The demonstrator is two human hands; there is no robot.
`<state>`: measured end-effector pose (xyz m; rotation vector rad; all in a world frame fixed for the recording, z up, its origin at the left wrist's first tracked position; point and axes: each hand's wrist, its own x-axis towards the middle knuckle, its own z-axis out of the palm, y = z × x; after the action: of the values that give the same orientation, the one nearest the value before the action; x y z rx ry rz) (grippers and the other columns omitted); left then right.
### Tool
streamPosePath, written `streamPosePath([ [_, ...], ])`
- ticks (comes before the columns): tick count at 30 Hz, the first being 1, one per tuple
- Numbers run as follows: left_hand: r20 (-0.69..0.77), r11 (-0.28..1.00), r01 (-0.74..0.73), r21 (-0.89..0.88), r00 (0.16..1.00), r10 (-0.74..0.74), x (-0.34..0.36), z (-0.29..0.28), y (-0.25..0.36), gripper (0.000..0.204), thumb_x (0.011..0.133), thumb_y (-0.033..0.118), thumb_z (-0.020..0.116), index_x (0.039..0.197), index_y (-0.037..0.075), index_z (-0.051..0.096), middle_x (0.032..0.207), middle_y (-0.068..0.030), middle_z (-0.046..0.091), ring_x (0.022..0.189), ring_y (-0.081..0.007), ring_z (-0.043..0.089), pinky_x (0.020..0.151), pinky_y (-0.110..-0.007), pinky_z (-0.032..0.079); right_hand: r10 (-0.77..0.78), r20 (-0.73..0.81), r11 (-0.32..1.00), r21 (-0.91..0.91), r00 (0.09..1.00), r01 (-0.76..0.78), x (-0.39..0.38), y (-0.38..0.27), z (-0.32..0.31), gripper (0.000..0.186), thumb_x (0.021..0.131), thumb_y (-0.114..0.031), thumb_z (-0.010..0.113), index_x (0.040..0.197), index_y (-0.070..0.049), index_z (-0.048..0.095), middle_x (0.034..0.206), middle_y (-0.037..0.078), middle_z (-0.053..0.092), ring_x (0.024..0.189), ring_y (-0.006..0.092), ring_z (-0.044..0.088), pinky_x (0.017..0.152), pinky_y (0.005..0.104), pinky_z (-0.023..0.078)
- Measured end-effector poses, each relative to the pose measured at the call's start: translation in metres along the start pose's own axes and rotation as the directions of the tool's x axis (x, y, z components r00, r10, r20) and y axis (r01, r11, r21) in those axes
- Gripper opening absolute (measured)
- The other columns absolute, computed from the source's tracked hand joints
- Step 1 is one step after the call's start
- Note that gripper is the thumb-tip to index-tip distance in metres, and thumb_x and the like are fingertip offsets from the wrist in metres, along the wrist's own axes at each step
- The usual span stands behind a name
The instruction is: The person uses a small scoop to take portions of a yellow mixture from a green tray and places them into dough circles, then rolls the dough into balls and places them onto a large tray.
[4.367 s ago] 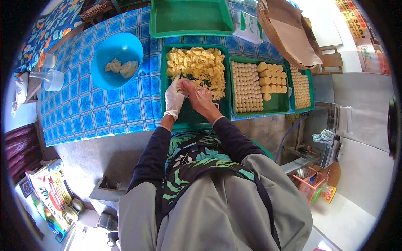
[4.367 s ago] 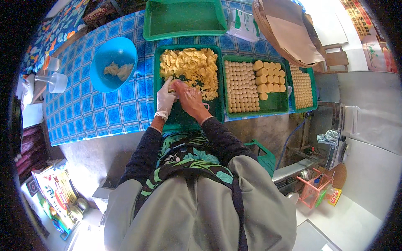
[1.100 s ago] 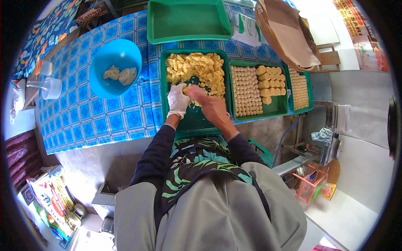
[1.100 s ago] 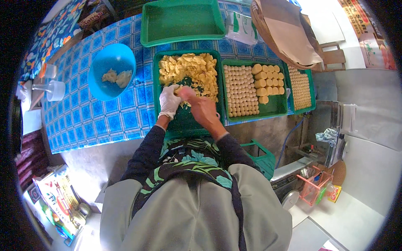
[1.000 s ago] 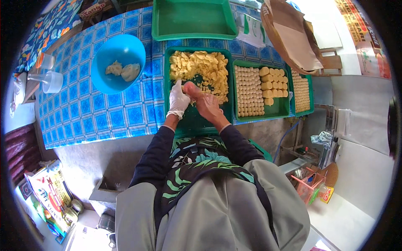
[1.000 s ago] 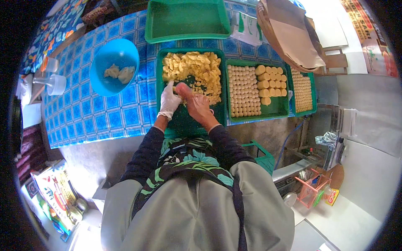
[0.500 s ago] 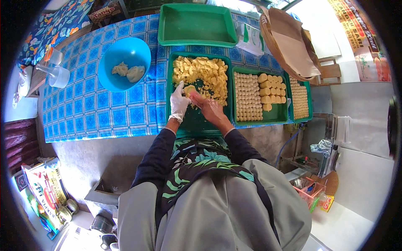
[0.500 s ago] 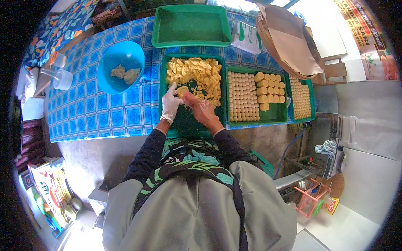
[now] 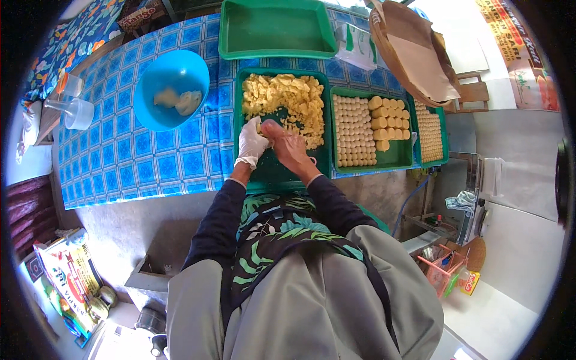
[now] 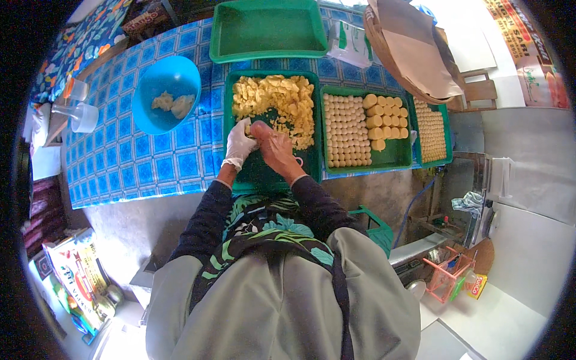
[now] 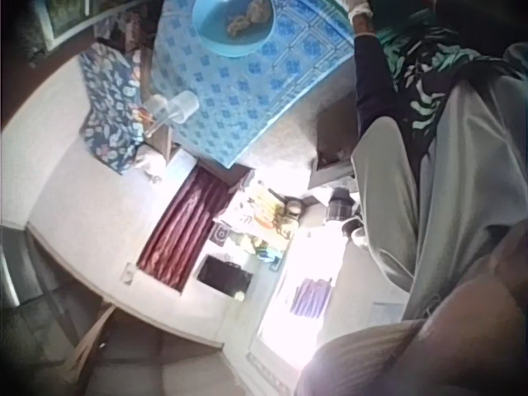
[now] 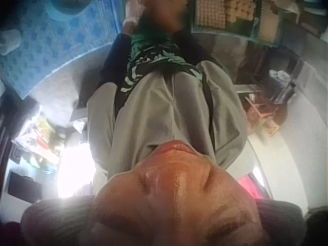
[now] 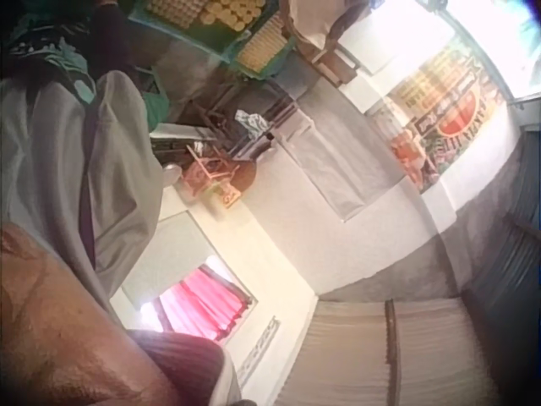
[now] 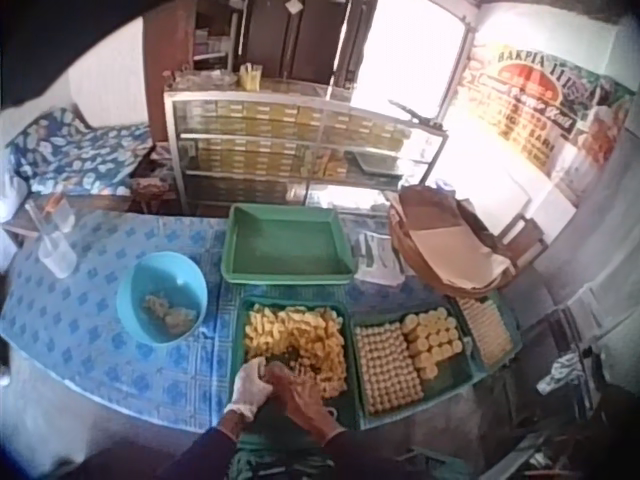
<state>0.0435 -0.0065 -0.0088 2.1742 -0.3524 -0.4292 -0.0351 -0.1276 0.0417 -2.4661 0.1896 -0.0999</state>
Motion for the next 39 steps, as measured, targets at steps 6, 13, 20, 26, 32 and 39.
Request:
streamPosePath([
  [6, 0.008, 0.962, 0.075, -0.263, 0.997, -0.075, -0.001, 0.008, -0.010, 0.069, 0.067, 0.004, 0.073, 0.132, -0.003, 0.051, 0.127, -0.0209, 0.059, 0.111, -0.0289, 0.060, 0.094, -0.032, 0.047, -0.185, -0.126, 0.967, -0.199, 0.975, 0.158, -0.005, -0.002, 0.009, 0.019, 0.090, -0.011, 0.046, 0.098, -0.006, 0.063, 0.087, 0.016, 0.069, 0.077, 0.0368, 0.066, 0.062, 0.0464, 0.052],
  [13, -0.042, 0.995, -0.097, -0.031, 0.995, 0.095, -0.006, 0.005, -0.013, 0.065, 0.061, 0.003, 0.071, 0.126, 0.002, 0.062, 0.117, -0.0185, 0.064, 0.097, -0.0242, 0.063, 0.084, -0.029, 0.049, 0.040, 0.069, 0.998, -0.052, 0.997, -0.036, -0.028, 0.012, 0.006, 0.045, 0.086, -0.007, 0.048, 0.127, -0.022, 0.058, 0.097, 0.021, 0.067, 0.086, 0.0384, 0.066, 0.068, 0.0498, 0.050],
  [20, 0.085, 0.945, -0.259, 0.202, 0.966, 0.246, 0.004, -0.006, 0.014, 0.058, 0.064, 0.010, 0.074, 0.120, 0.021, 0.066, 0.095, -0.0171, 0.059, 0.092, -0.0348, 0.060, 0.082, -0.040, 0.050, 0.173, 0.009, 0.950, -0.267, 0.985, -0.164, -0.046, 0.020, -0.016, 0.038, 0.082, -0.008, 0.057, 0.116, -0.020, 0.066, 0.095, 0.022, 0.061, 0.084, 0.0412, 0.061, 0.069, 0.0495, 0.047],
  [26, 0.004, 0.931, -0.291, 0.219, 0.955, 0.297, 0.001, -0.004, 0.006, 0.032, 0.065, 0.017, 0.076, 0.094, 0.007, 0.067, 0.095, -0.0196, 0.059, 0.085, -0.0369, 0.062, 0.072, -0.044, 0.051, 0.134, -0.217, 0.982, -0.104, 0.967, -0.159, 0.006, 0.012, 0.012, 0.019, 0.073, -0.011, 0.072, 0.092, -0.013, 0.071, 0.080, 0.015, 0.061, 0.071, 0.0312, 0.061, 0.061, 0.0421, 0.046],
  [32, -0.078, 0.923, -0.280, 0.263, 0.948, 0.310, -0.009, 0.005, 0.009, 0.032, 0.066, 0.013, 0.075, 0.096, 0.006, 0.066, 0.094, -0.0185, 0.059, 0.085, -0.0373, 0.062, 0.072, -0.044, 0.051, 0.397, -0.094, 0.909, 0.182, 0.913, -0.376, 0.030, 0.020, 0.035, 0.029, 0.059, -0.015, 0.084, 0.074, -0.006, 0.062, 0.065, 0.012, 0.061, 0.062, 0.0277, 0.060, 0.058, 0.0393, 0.046],
  [39, -0.170, 0.906, -0.348, 0.240, 0.904, 0.392, -0.024, 0.005, 0.004, 0.036, 0.067, 0.009, 0.074, 0.100, 0.006, 0.060, 0.091, -0.0160, 0.057, 0.088, -0.0358, 0.058, 0.074, -0.042, 0.048, 0.303, -0.098, 0.951, 0.097, 0.948, -0.294, 0.022, 0.016, 0.034, 0.032, 0.065, -0.022, 0.082, 0.075, -0.004, 0.057, 0.069, 0.017, 0.062, 0.066, 0.0362, 0.061, 0.058, 0.0444, 0.046],
])
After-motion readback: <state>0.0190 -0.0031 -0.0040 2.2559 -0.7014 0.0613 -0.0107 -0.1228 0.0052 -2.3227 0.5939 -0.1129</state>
